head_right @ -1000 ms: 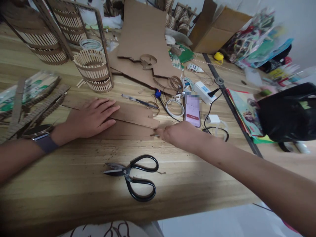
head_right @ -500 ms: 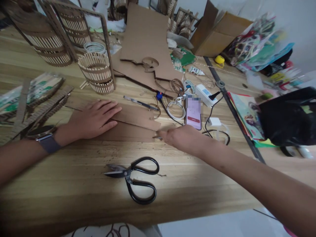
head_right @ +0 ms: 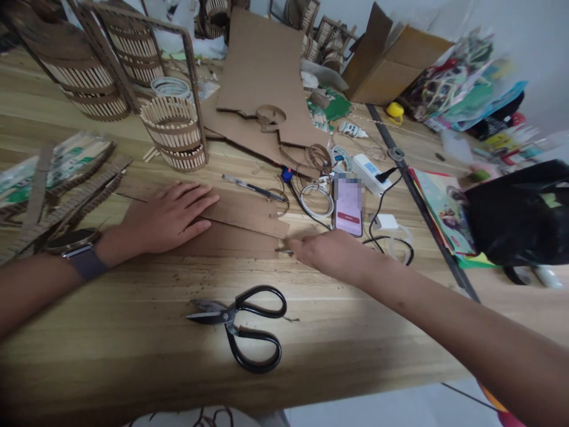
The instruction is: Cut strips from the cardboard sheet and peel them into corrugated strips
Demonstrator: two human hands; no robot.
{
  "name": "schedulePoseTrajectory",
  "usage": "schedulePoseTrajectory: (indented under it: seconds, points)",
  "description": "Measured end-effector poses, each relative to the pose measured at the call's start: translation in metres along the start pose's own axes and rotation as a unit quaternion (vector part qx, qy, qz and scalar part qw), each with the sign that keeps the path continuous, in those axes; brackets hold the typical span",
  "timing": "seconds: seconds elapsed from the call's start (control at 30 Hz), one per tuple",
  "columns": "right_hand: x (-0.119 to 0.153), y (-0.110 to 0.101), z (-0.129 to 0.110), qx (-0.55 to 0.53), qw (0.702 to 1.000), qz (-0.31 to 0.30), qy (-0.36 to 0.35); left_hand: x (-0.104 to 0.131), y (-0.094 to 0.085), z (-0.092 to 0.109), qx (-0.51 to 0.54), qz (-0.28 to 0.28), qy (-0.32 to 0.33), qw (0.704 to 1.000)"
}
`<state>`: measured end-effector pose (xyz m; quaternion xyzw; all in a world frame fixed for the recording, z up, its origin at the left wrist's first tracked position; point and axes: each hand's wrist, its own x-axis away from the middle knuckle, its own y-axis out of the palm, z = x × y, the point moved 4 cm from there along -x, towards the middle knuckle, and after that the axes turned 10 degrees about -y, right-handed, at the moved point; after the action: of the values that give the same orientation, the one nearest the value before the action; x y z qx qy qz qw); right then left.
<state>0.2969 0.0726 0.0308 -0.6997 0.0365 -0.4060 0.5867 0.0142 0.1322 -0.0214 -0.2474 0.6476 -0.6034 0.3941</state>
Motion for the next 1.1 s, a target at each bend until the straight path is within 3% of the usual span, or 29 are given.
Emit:
schedulePoseTrajectory:
  seconds: [0.23,0.6,0.8,0.9,1.0,1.1]
  points:
    - [0.001,-0.001,-0.001,-0.023,1.000,0.013,0.000,0.000,0.001,-0.001,0.014,-0.002,0.002,1.000]
    - [-0.002,-0.004,-0.003,-0.039,0.998,-0.038,0.023,0.000,-0.001,0.000,0.015,0.000,0.001,1.000]
    - [0.027,0.011,0.016,-0.018,0.996,-0.064,0.061,-0.002,0.000,0.001,0.005,-0.012,-0.006,1.000]
    - [0.039,0.015,0.020,0.012,0.997,-0.038,0.059,-0.002,0.000,0.001,0.009,-0.009,-0.007,1.000]
    - [0.035,0.004,0.011,0.010,0.997,0.003,0.082,-0.003,0.000,0.001,0.009,-0.005,0.001,1.000]
    - [0.012,-0.015,-0.010,0.000,0.997,0.016,0.070,-0.004,-0.001,0.002,0.009,0.002,0.004,1.000]
